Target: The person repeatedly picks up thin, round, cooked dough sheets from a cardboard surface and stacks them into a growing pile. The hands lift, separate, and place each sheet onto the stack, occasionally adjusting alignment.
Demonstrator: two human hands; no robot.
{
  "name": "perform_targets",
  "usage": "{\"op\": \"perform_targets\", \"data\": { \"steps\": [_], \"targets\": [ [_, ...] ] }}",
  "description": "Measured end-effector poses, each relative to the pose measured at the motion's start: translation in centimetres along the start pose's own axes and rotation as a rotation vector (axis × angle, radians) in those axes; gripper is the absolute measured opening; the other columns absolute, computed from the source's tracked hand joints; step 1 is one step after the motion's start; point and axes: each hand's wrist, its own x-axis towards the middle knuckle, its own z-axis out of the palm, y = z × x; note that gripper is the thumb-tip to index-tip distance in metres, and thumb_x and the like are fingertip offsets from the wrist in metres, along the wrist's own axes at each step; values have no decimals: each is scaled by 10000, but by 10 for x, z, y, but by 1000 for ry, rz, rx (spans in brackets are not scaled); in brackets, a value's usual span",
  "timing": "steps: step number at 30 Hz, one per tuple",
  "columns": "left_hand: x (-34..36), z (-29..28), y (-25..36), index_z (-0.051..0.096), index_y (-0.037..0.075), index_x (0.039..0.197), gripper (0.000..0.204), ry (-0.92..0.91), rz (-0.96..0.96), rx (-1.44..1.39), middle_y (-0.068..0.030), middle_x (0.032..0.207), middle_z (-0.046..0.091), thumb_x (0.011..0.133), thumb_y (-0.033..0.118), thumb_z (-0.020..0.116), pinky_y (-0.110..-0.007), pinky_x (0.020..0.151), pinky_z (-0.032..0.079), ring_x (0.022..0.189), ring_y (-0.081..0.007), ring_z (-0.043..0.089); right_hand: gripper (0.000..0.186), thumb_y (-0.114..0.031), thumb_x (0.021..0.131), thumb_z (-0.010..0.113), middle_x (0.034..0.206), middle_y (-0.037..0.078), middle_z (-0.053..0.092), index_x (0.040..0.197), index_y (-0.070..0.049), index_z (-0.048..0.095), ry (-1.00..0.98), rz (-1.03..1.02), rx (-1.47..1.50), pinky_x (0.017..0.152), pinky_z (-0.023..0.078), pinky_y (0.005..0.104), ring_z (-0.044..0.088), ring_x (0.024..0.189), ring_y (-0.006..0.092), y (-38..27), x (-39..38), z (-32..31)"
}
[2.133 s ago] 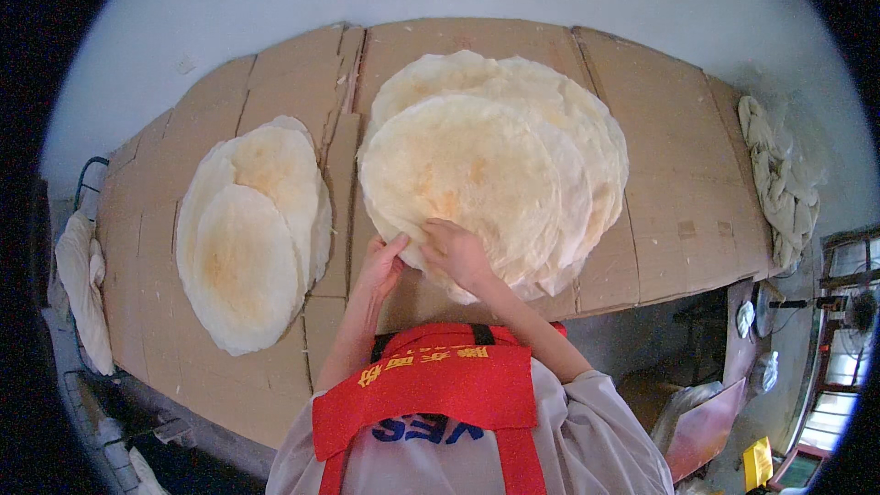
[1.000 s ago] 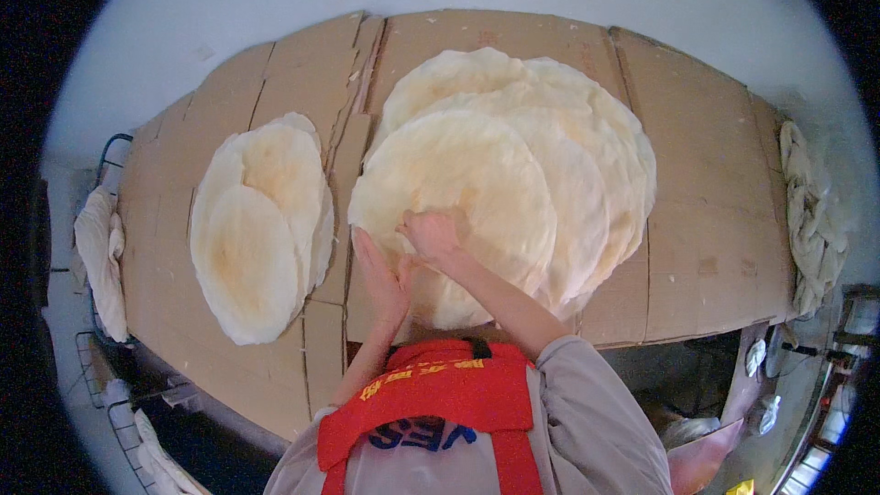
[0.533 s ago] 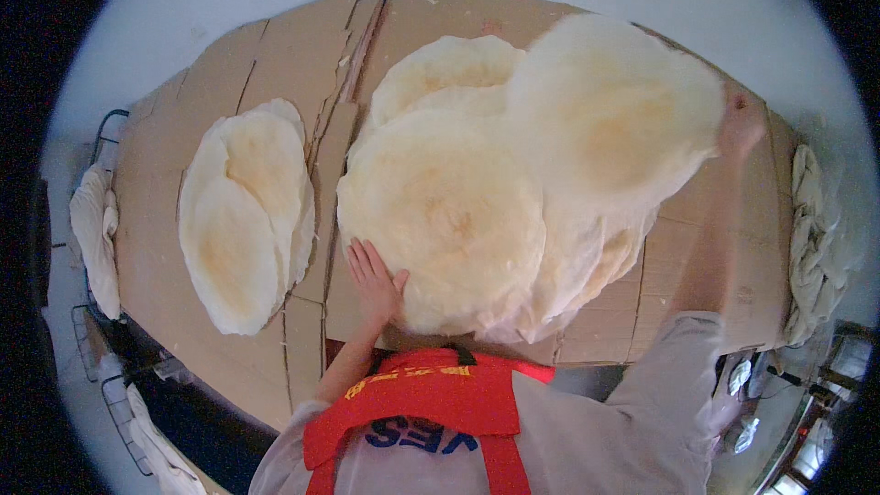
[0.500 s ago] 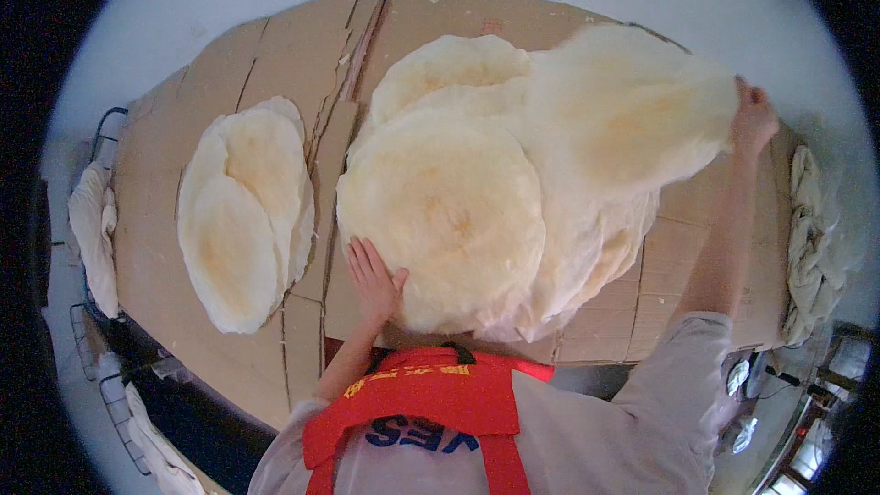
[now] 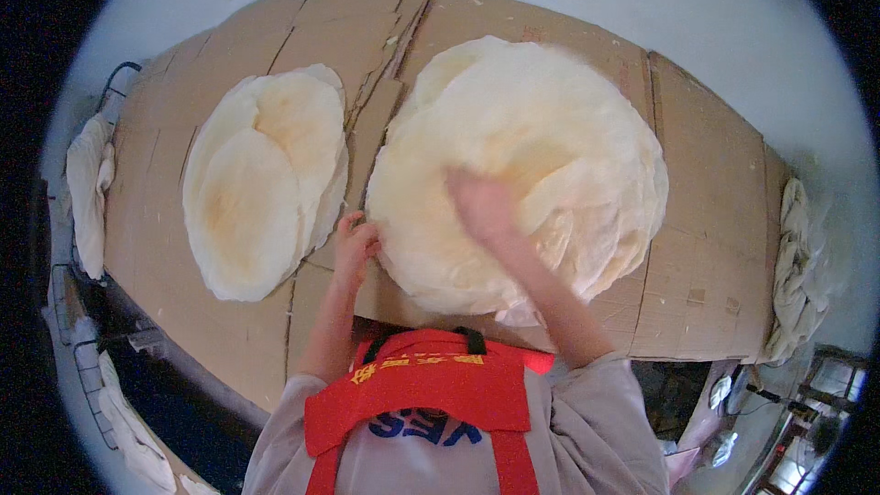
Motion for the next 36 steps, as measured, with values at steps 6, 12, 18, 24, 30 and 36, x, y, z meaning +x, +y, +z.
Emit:
{"op": "perform_targets", "data": {
  "steps": [6, 12, 18, 24, 30, 36],
  "targets": [
    [-18, -5, -24, 314, 51, 1176, 468, -390, -274, -361, -74, 938, 547, 782, 98, 562, -322, 633, 511, 678, -151, 552, 232, -130, 755, 518, 837, 118, 583, 975, -60, 537, 3, -79, 275, 579, 462, 381, 582, 694, 274, -62, -51, 52],
    [-21, 4, -15, 261, 64, 1281, 549, -552, -244, -462, -107, 1138, 445, 788, 32, 499, -396, 849, 452, 955, -257, 534, 394, -200, 708, 608, 952, 177, 548, 1056, -36, 518, -156, 84, 257, 752, 437, 409, 546, 837, 348, -43, -57, 81],
    [-12, -3, -43, 202, 102, 1343, 634, -432, -142, -27, -109, 1197, 386, 787, 15, 493, -358, 875, 427, 998, -251, 514, 554, -378, 680, 676, 1008, 85, 516, 1075, -31, 502, 111, 783, 769, 776, 425, 345, 497, 938, 191, 219, -55, 5],
    [-21, 16, -32, 314, 92, 1295, 523, -299, -55, 137, -72, 1050, 476, 811, 89, 511, -301, 813, 438, 885, -173, 532, 382, -96, 781, 578, 988, 110, 587, 1131, 18, 477, 548, 589, 915, 703, 499, 285, 585, 833, 179, 211, -54, -222],
    [-15, 69, -13, 440, 18, 1179, 352, -383, 103, 83, -74, 1008, 512, 869, 179, 477, -284, 807, 442, 906, -144, 517, 369, -70, 772, 587, 955, 84, 590, 1126, -15, 500, 418, 240, 902, 708, 490, 282, 573, 828, 158, 120, 20, -247],
    [-1, 93, -27, 383, -7, 1200, 503, -594, -135, -245, -123, 1069, 501, 901, 396, 361, -336, 895, 409, 990, -226, 498, 391, -49, 787, 573, 1047, 109, 560, 1155, -3, 451, 597, 169, 1501, 781, 495, 322, 574, 904, 193, 110, -15, -263]
  ]
}}
